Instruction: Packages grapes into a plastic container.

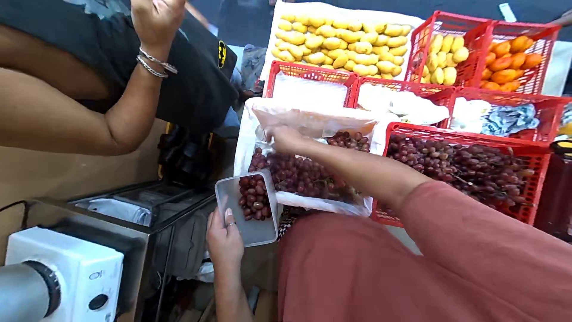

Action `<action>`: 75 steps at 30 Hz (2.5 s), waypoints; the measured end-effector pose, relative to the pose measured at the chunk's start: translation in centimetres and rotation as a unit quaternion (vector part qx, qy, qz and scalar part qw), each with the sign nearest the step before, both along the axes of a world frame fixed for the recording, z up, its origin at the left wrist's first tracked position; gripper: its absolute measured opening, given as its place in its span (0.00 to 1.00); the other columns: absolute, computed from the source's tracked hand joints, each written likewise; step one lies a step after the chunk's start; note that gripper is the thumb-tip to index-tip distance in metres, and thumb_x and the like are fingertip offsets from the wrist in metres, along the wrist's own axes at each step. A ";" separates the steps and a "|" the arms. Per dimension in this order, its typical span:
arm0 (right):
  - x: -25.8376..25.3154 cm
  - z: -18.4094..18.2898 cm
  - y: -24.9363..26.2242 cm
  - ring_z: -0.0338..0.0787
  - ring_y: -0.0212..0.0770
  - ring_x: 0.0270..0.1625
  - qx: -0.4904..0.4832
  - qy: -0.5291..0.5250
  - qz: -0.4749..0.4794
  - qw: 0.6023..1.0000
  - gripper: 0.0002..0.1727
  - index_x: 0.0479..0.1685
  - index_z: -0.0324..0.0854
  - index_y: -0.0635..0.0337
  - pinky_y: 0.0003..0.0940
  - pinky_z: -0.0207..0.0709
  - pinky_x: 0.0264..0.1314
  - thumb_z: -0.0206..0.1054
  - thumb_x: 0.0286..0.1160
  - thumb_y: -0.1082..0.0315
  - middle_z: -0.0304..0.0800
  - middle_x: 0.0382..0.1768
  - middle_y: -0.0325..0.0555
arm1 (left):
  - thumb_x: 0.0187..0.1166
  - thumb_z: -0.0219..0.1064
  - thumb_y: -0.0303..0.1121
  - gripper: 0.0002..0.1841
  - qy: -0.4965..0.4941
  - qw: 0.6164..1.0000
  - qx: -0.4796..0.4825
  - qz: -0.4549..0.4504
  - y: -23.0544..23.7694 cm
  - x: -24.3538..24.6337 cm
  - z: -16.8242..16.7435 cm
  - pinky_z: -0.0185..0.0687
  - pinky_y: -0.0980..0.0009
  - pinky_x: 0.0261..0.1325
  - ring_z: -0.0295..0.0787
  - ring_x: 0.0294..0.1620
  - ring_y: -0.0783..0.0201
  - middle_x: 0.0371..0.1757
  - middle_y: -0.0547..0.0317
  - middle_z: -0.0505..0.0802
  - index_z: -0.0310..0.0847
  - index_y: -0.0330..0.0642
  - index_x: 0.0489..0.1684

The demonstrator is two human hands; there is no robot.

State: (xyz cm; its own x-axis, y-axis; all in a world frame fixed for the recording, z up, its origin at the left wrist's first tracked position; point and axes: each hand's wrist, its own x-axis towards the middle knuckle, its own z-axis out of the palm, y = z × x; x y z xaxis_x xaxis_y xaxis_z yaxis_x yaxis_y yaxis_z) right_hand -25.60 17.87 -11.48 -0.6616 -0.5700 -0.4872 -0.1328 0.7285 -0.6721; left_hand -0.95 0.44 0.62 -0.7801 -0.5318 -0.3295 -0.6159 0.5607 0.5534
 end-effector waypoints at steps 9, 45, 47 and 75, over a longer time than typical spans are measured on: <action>3.5 -7.1 -5.0 0.79 0.76 0.70 0.150 0.005 0.042 0.988 0.27 0.72 0.82 0.50 0.75 0.81 0.54 0.75 0.68 0.68 0.76 0.72 0.72 | 0.90 0.50 0.36 0.22 -0.003 1.000 0.005 -0.004 -0.3 -0.1 -0.3 0.88 0.61 0.34 0.89 0.38 0.62 0.57 0.49 0.87 0.77 0.45 0.78; 0.9 -3.8 -3.0 0.83 0.70 0.69 0.166 -0.083 0.133 0.974 0.25 0.55 0.84 0.74 0.75 0.76 0.65 0.79 0.67 0.60 0.85 0.62 0.71 | 0.89 0.49 0.36 0.22 0.008 1.000 -0.008 -0.020 -0.1 -0.1 -0.2 0.88 0.60 0.34 0.89 0.38 0.61 0.57 0.48 0.87 0.77 0.42 0.77; -0.6 -5.9 -2.0 0.85 0.69 0.65 0.119 -0.090 0.132 0.980 0.25 0.53 0.87 0.71 0.75 0.76 0.65 0.79 0.65 0.57 0.88 0.58 0.70 | 0.89 0.50 0.36 0.22 0.012 1.000 -0.010 -0.021 -0.2 -0.1 -0.3 0.89 0.59 0.35 0.89 0.39 0.61 0.57 0.47 0.87 0.78 0.42 0.76; 0.7 -8.7 -3.5 0.86 0.59 0.69 -0.035 0.112 0.224 0.968 0.20 0.67 0.87 0.44 0.65 0.81 0.65 0.61 0.82 0.72 0.88 0.65 0.52 | 0.89 0.49 0.37 0.22 0.006 1.000 -0.006 -0.012 -0.2 0.2 -0.2 0.88 0.61 0.35 0.89 0.39 0.63 0.56 0.49 0.88 0.77 0.44 0.77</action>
State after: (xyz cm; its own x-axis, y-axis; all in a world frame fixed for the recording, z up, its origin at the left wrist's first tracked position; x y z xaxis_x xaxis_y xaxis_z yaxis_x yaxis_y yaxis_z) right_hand -24.88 14.38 -20.23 -0.4258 -0.8504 -0.3090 -0.5729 0.5177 -0.6355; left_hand -0.77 0.26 0.39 -0.7970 -0.5161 -0.3138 -0.5951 0.5818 0.5544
